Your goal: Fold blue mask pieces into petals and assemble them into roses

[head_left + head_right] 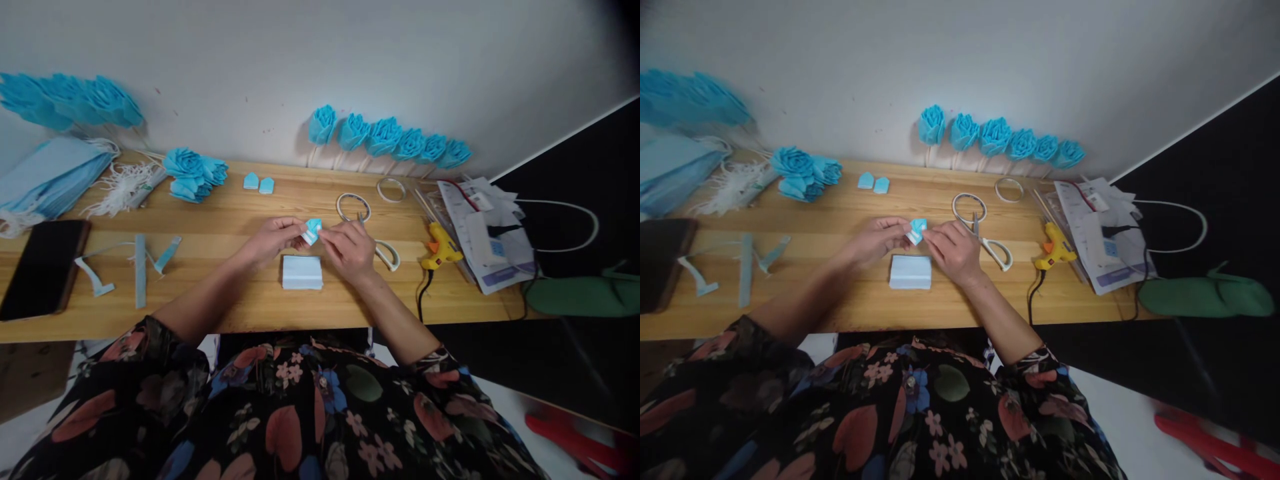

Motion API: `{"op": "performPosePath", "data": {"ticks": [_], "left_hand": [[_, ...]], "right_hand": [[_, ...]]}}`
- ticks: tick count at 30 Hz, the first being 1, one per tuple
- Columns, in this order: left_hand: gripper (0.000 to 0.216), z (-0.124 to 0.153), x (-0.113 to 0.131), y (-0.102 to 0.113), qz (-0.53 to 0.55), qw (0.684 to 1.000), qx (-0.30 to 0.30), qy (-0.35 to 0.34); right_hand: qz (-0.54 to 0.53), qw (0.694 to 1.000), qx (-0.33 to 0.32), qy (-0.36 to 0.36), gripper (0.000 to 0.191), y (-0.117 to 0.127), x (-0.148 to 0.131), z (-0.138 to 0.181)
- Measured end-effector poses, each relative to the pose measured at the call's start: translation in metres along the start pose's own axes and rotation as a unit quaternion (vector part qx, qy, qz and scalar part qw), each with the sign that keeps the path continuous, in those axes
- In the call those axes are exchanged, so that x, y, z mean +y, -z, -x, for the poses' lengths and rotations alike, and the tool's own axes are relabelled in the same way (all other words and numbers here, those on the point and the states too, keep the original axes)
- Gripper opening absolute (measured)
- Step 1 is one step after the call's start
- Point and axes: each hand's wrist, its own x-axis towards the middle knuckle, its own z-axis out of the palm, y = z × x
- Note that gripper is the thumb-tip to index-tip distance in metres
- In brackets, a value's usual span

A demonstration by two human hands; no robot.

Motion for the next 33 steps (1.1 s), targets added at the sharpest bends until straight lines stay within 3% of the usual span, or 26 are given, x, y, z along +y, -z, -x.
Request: {"op": "performPosePath", "data": {"ticks": [11,13,15,18,21,24,27,33], "left_hand": [[0.022,0.001,0.003,-0.001,0.027,1.000,0.004,0.008],[0.021,0.000,0.003,0.000,0.026,1.000,0.015,0.008],[0.020,-0.001,0.003,0.001,0.017,0.999,0.031,0.004],[0.020,-0.002,0.002,0.002,0.003,0.998,0.054,-0.011],[0.023,-0.002,0.002,0.003,0.004,0.998,0.064,-0.020],[0.027,-0.001,0.003,0.002,0.009,0.998,0.066,-0.019],[0.030,-0.002,0.003,0.003,0.018,0.997,0.069,-0.023],[0.035,-0.003,0.004,0.002,-0.014,0.994,0.089,-0.059]], "right_hand": [[-0.055,0.997,-0.036,-0.033,0.024,0.000,-0.001,-0.001],[-0.098,0.992,-0.033,-0.072,0.027,0.002,-0.003,-0.003],[-0.161,0.972,-0.023,-0.169,0.029,0.002,-0.003,-0.005],[-0.278,0.902,-0.030,-0.327,0.032,0.001,-0.001,-0.011],[-0.384,0.834,-0.075,-0.388,0.036,-0.001,-0.001,-0.019],[-0.436,0.795,-0.091,-0.411,0.040,-0.004,-0.002,-0.027],[-0.455,0.785,-0.090,-0.411,0.043,-0.008,-0.001,-0.033],[-0.434,0.808,-0.093,-0.387,0.046,-0.020,0.005,-0.037]]}}
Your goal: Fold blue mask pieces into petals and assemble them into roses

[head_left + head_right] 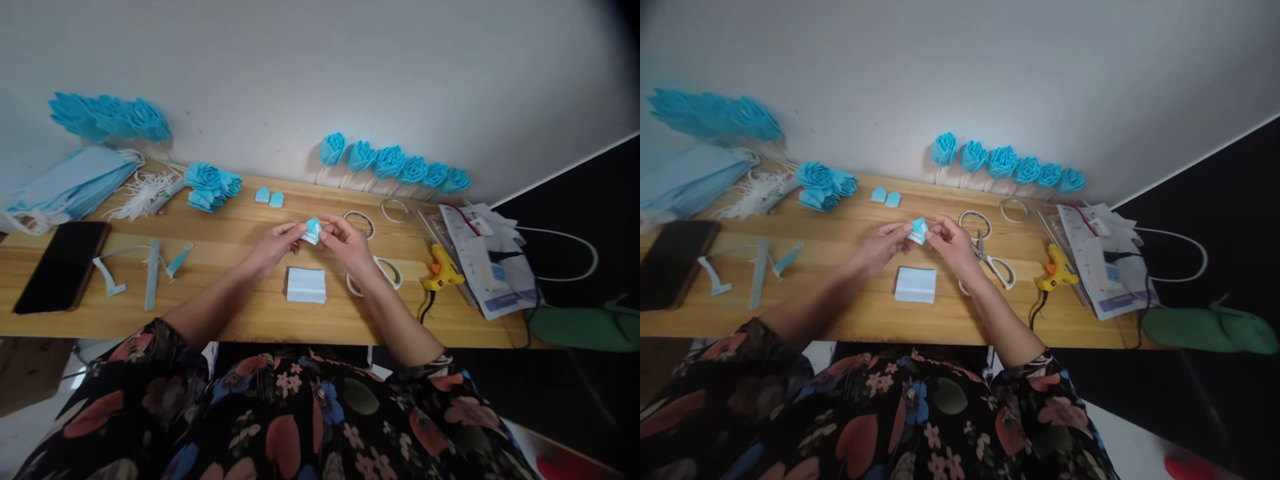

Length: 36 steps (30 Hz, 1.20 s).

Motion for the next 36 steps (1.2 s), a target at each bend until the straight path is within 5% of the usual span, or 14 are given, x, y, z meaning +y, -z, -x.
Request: {"op": "performPosePath", "data": {"ticks": [7,14,25,36], "left_hand": [[0.032,0.000,0.002,0.000,-0.117,0.992,-0.019,-0.039],[0.024,0.002,0.005,0.003,-0.110,0.993,-0.030,0.011],[0.024,0.000,0.003,0.003,-0.114,0.993,-0.009,-0.008],[0.026,0.001,0.001,0.004,-0.083,0.996,-0.020,0.015]], "right_hand": [[0.053,0.998,-0.017,0.026,0.049,-0.011,0.008,0.011],[0.062,0.997,-0.039,0.038,0.050,-0.008,0.010,0.016],[0.014,0.998,-0.041,-0.041,0.032,-0.006,0.006,0.017],[0.062,0.997,-0.051,-0.020,0.019,-0.005,0.012,0.015]]}}
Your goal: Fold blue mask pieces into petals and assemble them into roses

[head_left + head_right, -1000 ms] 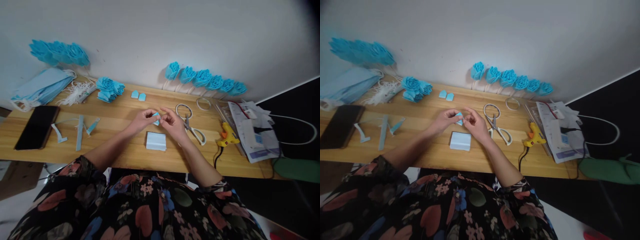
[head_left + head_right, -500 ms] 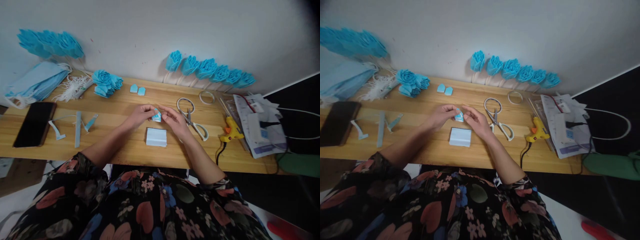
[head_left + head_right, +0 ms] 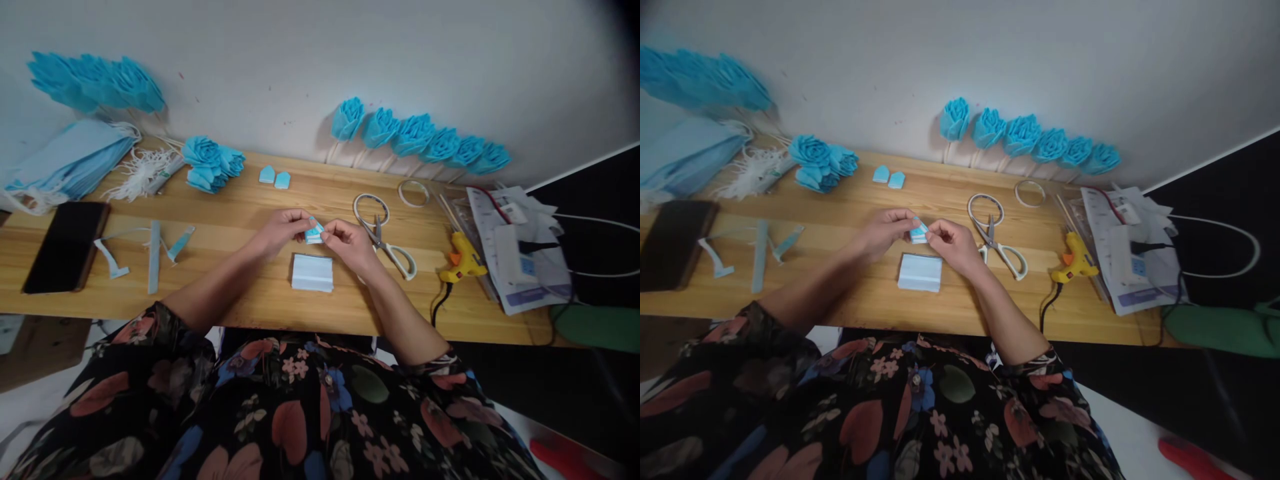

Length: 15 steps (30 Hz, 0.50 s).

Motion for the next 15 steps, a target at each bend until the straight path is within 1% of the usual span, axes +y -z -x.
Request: {"op": "performPosePath", "data": {"ticks": [3,6,10,15], "left_hand": [[0.030,-0.002,0.000,0.002,-0.007,1.000,-0.010,0.009],[0.032,-0.003,0.003,0.004,-0.058,0.998,-0.018,-0.013],[0.023,-0.004,0.006,0.008,-0.124,0.990,-0.032,-0.054],[0.012,-0.004,0.007,0.013,-0.212,0.974,-0.033,-0.072]], "right_hand": [[-0.002,1.000,0.001,-0.008,0.019,0.000,-0.001,0.000],[0.003,1.000,0.000,-0.008,0.020,0.001,0.000,0.000],[0.022,1.000,-0.005,-0.002,0.020,0.000,0.001,0.000],[0.054,0.998,-0.008,-0.002,0.018,0.001,-0.002,0.001]]}}
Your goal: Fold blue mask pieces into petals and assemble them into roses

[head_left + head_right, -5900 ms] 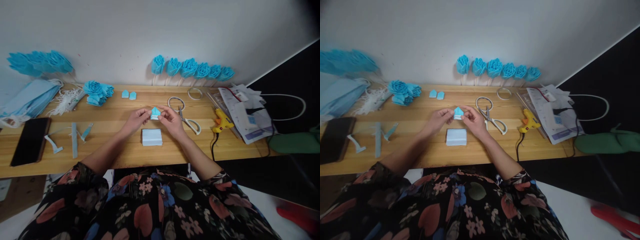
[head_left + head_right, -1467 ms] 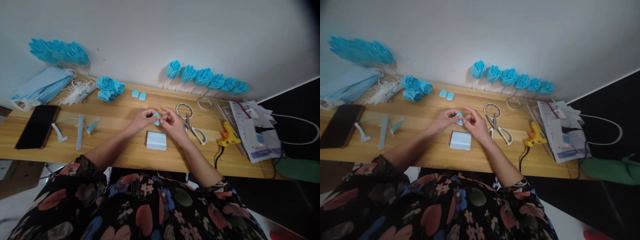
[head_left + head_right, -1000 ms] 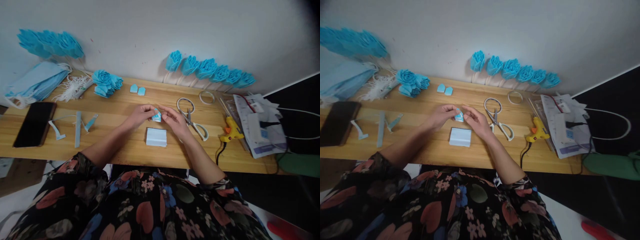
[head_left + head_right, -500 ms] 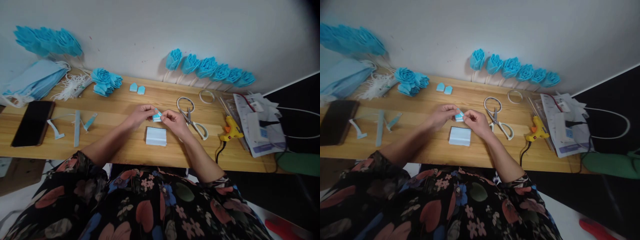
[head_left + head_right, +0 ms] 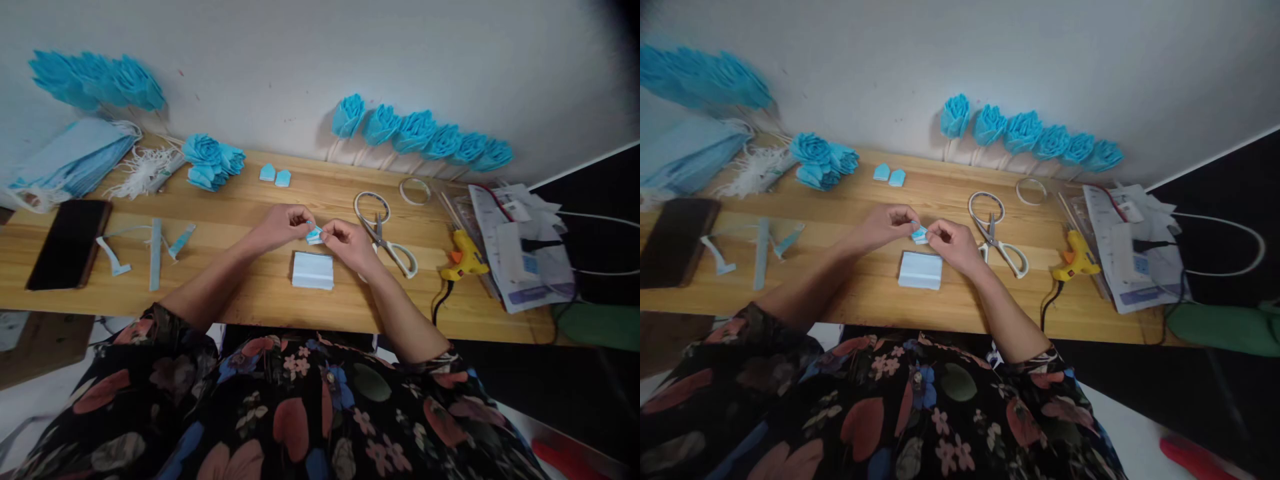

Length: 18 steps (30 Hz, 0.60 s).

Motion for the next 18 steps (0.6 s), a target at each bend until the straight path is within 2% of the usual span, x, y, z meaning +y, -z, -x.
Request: {"op": "performPosePath", "data": {"ticks": [5,9,13,18], "left_hand": [[0.009,0.001,0.001,-0.001,-0.051,0.999,-0.013,-0.013],[0.009,0.002,-0.002,-0.006,-0.068,0.997,-0.024,-0.010],[0.010,0.002,-0.005,-0.010,-0.069,0.997,-0.029,-0.015],[0.010,0.000,-0.007,-0.009,-0.053,0.998,-0.036,-0.006]], "right_hand": [[0.002,1.000,0.014,-0.003,0.020,0.002,-0.003,-0.001],[0.008,1.000,-0.006,0.002,0.020,0.002,-0.003,-0.001],[0.020,1.000,-0.008,0.005,0.019,-0.001,-0.001,0.000],[-0.017,1.000,-0.021,-0.010,0.019,0.001,0.001,-0.001]]}}
